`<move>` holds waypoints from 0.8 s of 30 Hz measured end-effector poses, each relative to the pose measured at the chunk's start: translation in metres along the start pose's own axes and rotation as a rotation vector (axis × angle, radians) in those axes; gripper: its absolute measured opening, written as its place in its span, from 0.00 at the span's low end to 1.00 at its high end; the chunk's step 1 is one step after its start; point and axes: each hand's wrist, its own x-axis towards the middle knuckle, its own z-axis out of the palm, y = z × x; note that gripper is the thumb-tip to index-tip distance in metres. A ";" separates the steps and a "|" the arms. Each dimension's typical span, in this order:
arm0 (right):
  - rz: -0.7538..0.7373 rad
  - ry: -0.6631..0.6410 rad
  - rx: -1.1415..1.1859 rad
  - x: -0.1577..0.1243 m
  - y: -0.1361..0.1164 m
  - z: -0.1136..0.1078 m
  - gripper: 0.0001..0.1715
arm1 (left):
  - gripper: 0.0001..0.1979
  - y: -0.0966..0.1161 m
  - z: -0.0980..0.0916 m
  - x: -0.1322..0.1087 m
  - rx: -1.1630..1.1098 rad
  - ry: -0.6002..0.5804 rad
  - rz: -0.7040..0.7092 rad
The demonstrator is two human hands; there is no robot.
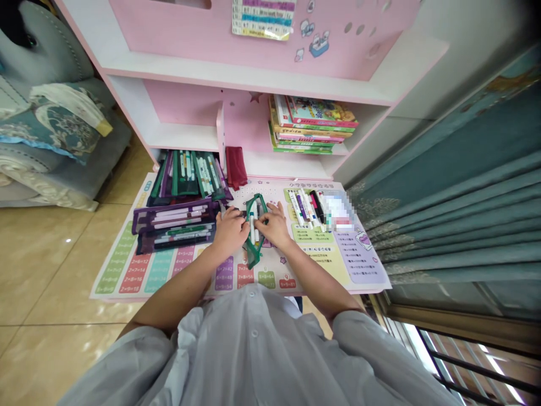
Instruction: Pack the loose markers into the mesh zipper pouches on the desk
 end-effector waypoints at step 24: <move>-0.880 -0.183 -0.295 0.000 0.013 -0.046 0.09 | 0.12 0.003 -0.010 -0.001 -0.063 -0.097 0.204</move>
